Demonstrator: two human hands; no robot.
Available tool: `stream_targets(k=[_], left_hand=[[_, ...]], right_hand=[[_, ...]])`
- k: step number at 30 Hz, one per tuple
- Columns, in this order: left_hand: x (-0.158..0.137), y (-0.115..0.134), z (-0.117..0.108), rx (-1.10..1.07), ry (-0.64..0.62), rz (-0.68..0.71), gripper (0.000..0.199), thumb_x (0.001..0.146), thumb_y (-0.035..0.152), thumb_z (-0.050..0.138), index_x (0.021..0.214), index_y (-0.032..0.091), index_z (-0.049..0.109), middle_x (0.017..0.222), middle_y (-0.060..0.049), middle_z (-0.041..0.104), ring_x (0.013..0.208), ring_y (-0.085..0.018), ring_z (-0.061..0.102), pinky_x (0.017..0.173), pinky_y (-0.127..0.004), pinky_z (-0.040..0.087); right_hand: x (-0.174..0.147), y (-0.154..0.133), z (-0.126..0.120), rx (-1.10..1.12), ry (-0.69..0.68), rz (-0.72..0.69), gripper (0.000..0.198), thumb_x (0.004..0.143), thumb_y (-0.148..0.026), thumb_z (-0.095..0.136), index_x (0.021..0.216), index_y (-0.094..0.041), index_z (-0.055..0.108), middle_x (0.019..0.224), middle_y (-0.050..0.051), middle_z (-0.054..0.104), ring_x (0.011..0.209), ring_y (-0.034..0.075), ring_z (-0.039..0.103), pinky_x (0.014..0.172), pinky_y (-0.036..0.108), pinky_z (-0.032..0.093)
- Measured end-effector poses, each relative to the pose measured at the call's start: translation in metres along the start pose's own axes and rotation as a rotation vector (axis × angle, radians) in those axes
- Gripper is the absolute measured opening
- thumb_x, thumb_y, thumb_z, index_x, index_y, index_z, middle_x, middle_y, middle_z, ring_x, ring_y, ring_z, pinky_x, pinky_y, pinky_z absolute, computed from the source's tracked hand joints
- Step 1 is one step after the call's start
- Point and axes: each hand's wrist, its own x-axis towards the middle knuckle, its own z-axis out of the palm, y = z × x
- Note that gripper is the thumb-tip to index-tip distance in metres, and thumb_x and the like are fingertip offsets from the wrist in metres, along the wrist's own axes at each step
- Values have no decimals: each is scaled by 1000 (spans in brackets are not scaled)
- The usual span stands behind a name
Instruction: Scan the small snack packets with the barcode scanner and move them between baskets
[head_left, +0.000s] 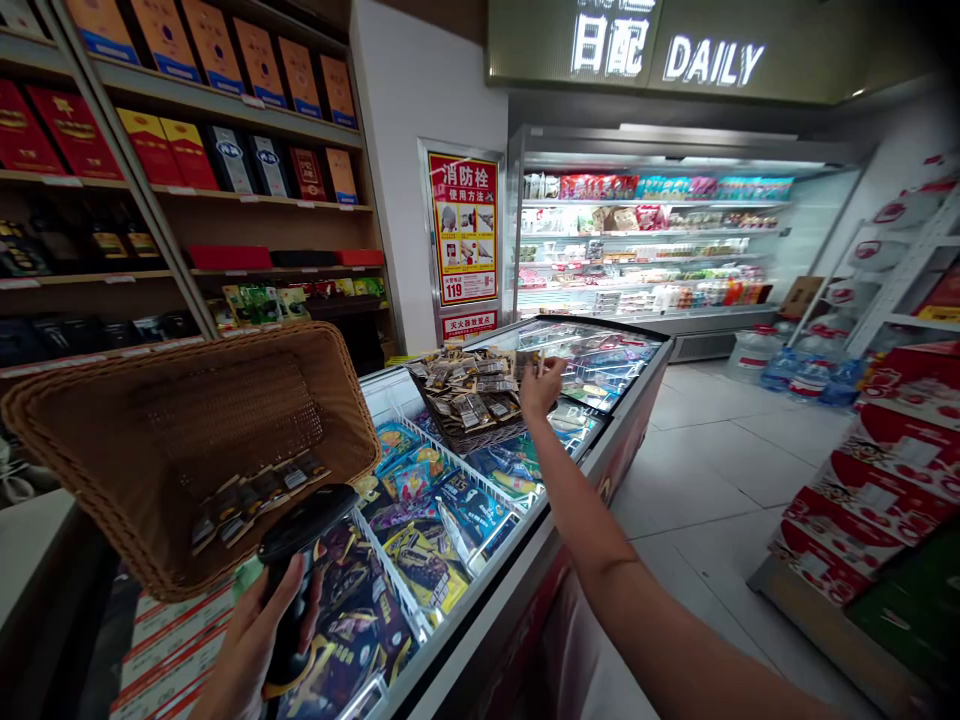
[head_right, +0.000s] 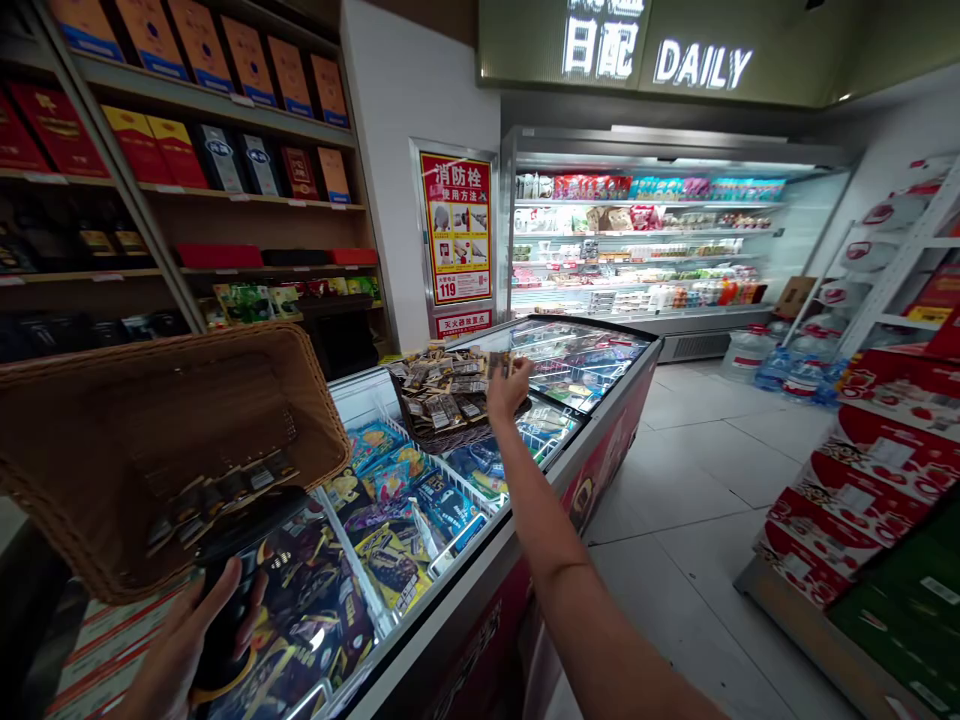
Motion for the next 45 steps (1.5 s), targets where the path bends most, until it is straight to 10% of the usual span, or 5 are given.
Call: stream_targets(k=[10,14,22,33,45], left_hand=[[4,-8,-2,-1,13,-15,52,73,66,83,76,22,56,55,4,54,42,-11,43,40,-22,35],[5,-11,-3,35,-12,8,54,73,69,82,77,21,57,60,4,57,41,-9,45,39,-22,36],[18,-7,-28,14,223,161,57,74,74,79,74,22,54,57,6,55,39,-9,47,37,-22,38],[19,0,-34,-103,300,212,58,72,71,83,89,21,59,60,7,57,41,-9,47,36,-22,37],[18,-4,-29,-119,191,157,59,71,70,85,86,22,54,64,7,60,42,-8,49,37,-22,39]], right_hand=[[4,21,-2,-196,-175,-228,7,97,-16,50,95,-23,50,113,21,64,104,28,54,95,41,38],[-62,0,26,-86,-312,-402,12,100,-20,47,103,-20,58,115,19,66,117,30,56,108,43,40],[-246,-64,111,49,-1214,-446,18,95,-26,65,111,-21,70,126,15,66,119,32,61,108,44,46],[-298,-65,157,-196,-1216,-112,52,74,-38,86,118,-19,65,125,18,69,130,33,57,108,46,45],[-208,-36,54,491,-913,259,37,78,-58,70,81,-22,61,55,-8,43,49,11,41,45,23,31]])
